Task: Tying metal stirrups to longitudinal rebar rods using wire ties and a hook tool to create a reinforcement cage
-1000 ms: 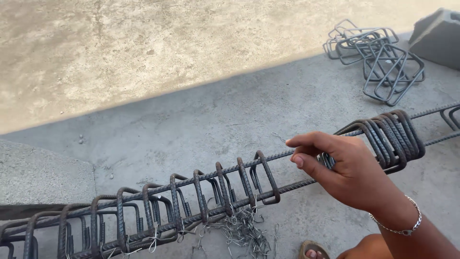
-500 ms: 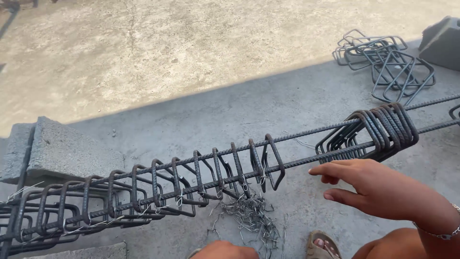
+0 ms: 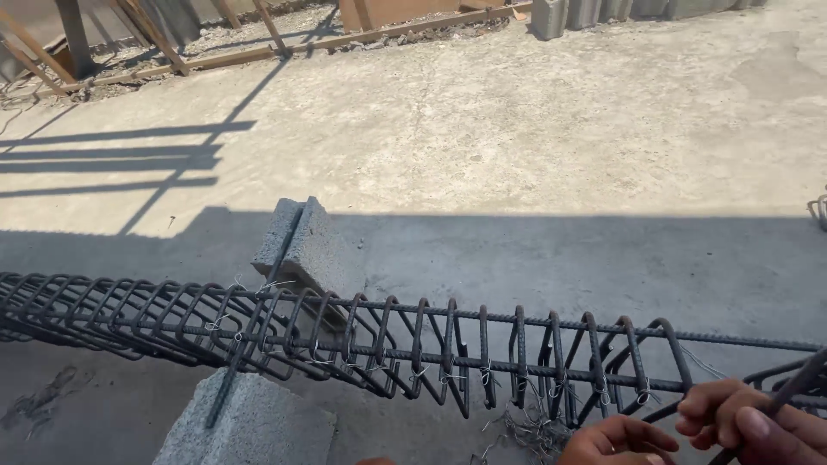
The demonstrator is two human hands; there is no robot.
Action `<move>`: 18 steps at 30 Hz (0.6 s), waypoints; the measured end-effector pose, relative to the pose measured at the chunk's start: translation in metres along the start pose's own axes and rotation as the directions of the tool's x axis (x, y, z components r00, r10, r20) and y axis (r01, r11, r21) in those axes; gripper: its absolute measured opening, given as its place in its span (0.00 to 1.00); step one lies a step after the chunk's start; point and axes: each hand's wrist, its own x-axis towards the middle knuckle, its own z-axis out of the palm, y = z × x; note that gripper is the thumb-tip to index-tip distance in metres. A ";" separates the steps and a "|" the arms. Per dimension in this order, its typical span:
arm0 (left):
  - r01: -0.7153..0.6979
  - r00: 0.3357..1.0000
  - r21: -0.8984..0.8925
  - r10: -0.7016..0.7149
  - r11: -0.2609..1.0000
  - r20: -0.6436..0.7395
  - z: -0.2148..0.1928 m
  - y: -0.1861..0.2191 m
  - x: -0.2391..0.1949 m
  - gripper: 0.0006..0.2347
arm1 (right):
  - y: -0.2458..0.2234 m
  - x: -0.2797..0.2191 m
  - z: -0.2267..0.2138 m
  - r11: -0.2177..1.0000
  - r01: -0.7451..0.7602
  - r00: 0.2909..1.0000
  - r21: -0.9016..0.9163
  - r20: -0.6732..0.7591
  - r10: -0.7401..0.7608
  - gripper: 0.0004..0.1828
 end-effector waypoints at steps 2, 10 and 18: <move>0.072 0.979 -0.184 -0.105 0.980 -0.177 -0.001 0.008 0.003 0.15 | -0.012 0.004 -0.015 0.981 0.010 0.992 0.195 -0.127 0.015 0.25; 0.209 0.978 -0.166 -0.205 0.964 0.039 -0.008 -0.004 -0.005 0.15 | -0.157 0.011 0.076 0.884 -0.123 0.938 0.452 -0.237 0.251 0.12; 0.438 0.897 0.096 -0.441 0.894 0.017 0.007 -0.042 -0.008 0.13 | -0.173 0.011 0.062 0.776 -0.022 0.983 0.630 -0.128 0.132 0.13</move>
